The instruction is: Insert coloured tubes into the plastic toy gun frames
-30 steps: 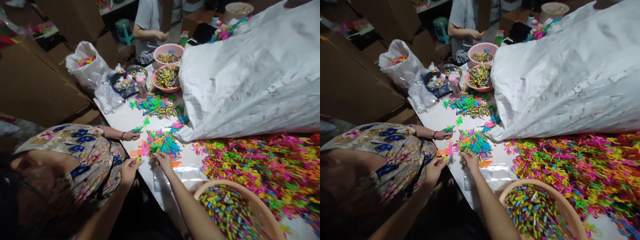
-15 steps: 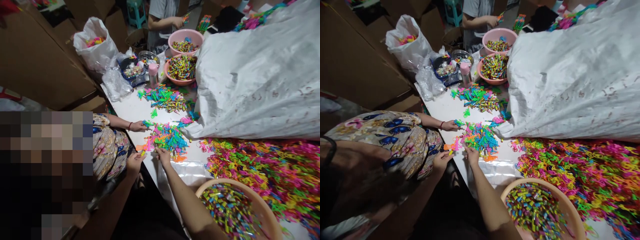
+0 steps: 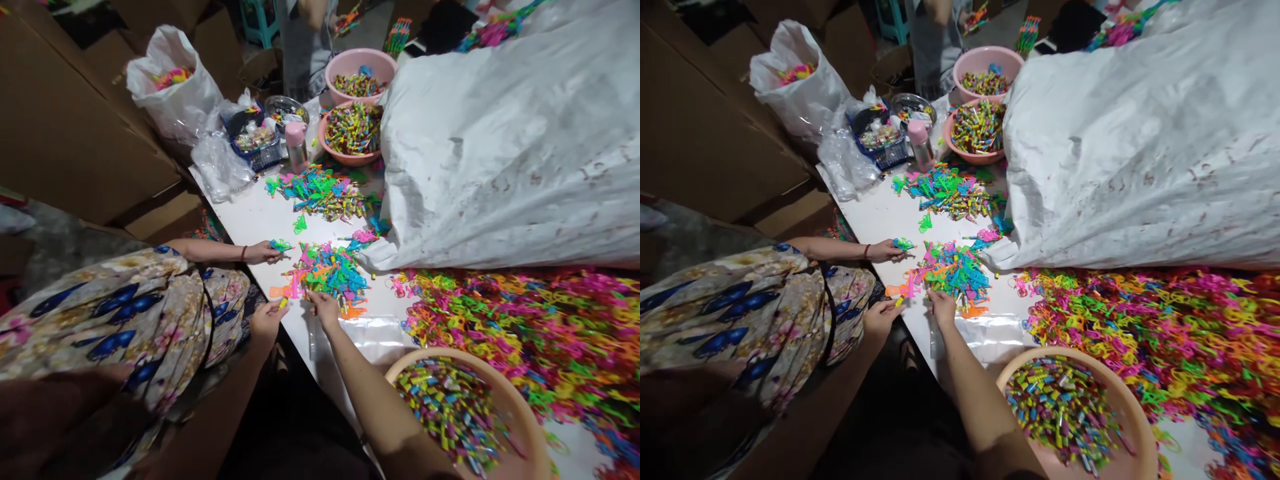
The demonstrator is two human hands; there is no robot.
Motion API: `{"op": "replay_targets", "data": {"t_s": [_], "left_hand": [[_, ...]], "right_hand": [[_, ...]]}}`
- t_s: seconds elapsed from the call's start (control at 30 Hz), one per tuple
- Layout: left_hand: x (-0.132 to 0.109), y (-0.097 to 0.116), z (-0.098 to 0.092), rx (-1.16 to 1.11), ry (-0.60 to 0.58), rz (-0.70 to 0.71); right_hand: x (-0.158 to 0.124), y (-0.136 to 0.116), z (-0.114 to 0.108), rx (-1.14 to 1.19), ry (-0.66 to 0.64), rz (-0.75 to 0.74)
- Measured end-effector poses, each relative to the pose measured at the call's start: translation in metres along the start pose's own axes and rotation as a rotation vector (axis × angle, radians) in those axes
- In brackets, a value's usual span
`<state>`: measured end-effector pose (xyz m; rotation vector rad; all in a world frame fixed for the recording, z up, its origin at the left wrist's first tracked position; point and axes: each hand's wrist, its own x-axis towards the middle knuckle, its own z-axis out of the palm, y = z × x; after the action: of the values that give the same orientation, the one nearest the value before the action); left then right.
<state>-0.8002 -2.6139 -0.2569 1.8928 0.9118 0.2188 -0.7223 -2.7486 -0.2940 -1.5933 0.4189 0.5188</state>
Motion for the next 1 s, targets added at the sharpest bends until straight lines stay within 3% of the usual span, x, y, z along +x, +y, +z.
{"op": "replay_targets", "data": {"t_s": [0.43,1.0], "left_hand": [[-0.003,-0.005,0.008,0.068,-0.018,0.017],[0.002,0.005,0.015,0.100,-0.020,0.059]], "right_hand": [[0.002,0.009,-0.007,0.018,0.013,0.022],[0.001,0.003,-0.007,-0.002,-0.008,0.034]]}}
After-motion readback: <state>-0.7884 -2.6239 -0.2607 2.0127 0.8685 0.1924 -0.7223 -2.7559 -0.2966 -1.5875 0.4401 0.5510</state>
